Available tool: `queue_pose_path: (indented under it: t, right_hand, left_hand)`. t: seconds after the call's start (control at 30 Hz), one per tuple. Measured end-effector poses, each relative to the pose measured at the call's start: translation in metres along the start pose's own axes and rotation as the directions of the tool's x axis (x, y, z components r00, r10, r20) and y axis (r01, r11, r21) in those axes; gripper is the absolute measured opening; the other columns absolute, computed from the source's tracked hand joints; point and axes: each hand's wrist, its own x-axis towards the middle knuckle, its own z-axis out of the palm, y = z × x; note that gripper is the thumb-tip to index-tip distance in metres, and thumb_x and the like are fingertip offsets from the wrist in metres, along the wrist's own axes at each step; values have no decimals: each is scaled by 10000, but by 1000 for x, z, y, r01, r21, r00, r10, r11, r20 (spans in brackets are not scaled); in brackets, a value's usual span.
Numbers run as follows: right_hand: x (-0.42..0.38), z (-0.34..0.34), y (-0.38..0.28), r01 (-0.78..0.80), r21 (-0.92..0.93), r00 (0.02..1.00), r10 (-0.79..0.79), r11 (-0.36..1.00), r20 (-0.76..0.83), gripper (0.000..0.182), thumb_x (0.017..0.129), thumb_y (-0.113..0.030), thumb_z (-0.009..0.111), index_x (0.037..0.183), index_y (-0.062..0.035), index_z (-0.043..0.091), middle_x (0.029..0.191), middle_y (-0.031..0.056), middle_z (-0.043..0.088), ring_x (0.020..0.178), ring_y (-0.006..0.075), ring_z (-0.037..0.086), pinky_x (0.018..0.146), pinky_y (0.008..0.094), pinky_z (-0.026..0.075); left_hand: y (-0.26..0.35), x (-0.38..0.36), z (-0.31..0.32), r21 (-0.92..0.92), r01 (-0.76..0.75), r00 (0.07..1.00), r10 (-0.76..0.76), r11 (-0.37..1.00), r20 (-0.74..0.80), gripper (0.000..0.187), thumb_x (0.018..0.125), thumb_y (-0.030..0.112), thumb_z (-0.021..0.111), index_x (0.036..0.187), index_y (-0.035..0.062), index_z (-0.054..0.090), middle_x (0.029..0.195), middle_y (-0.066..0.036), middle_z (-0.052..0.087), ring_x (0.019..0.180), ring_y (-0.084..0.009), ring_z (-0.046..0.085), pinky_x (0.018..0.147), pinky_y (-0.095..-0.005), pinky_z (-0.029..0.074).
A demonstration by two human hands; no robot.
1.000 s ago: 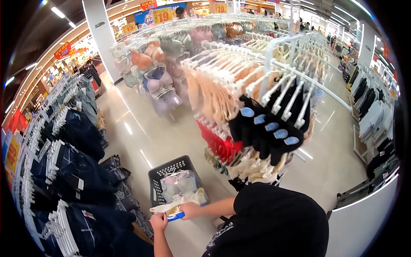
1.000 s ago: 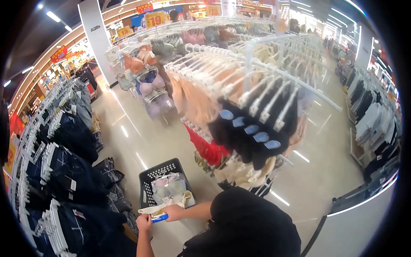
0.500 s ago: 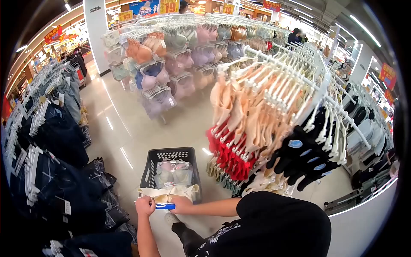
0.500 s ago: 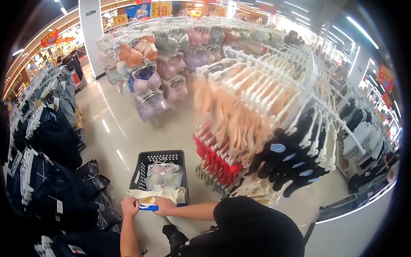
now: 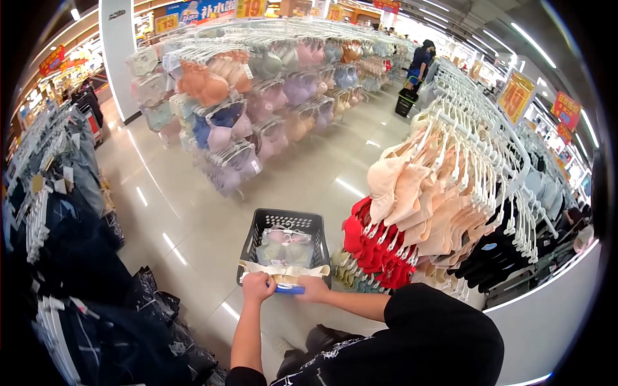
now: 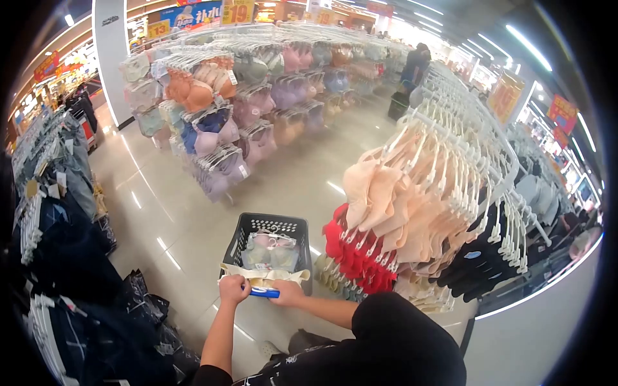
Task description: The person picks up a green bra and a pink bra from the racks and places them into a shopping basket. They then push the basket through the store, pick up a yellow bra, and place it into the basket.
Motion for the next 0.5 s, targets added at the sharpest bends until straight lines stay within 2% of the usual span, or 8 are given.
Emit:
queue_pose_path:
  t: [0.07,0.13,0.23,0.5]
  right_hand:
    - [23,-2,18,36,-12,997,-37,999,-65,340,578,-348,671,742,-72,557,745,127,562,712,318,566,625,394,451]
    - [46,-14,24,23,7,997,-22,1000,-80,338,579,-355,664,725,-70,558,743,116,559,718,307,567,623,390,450]
    - [99,-25,51,-32,-79,992,23,996,-121,335,580,-366,661,707,-71,565,742,104,559,716,296,569,616,382,453]
    - [202,-72,113,-127,-75,971,109,989,-214,350,574,-404,655,705,-84,599,738,88,562,705,288,574,622,379,461]
  left_hand:
    - [-11,27,12,-17,-24,999,24,1000,23,209,608,198,586,470,67,498,501,-100,509,448,-287,508,457,-379,412]
    - [-25,55,24,-38,-56,998,58,998,36,198,613,194,580,484,66,499,511,-103,516,459,-290,512,462,-381,414]
    - [-52,111,54,-61,-97,994,99,993,40,194,622,205,574,504,64,515,520,-104,522,469,-293,517,467,-384,416]
    - [-88,235,120,-74,-116,983,125,991,137,223,643,242,568,516,62,536,554,-109,540,507,-296,533,488,-385,431]
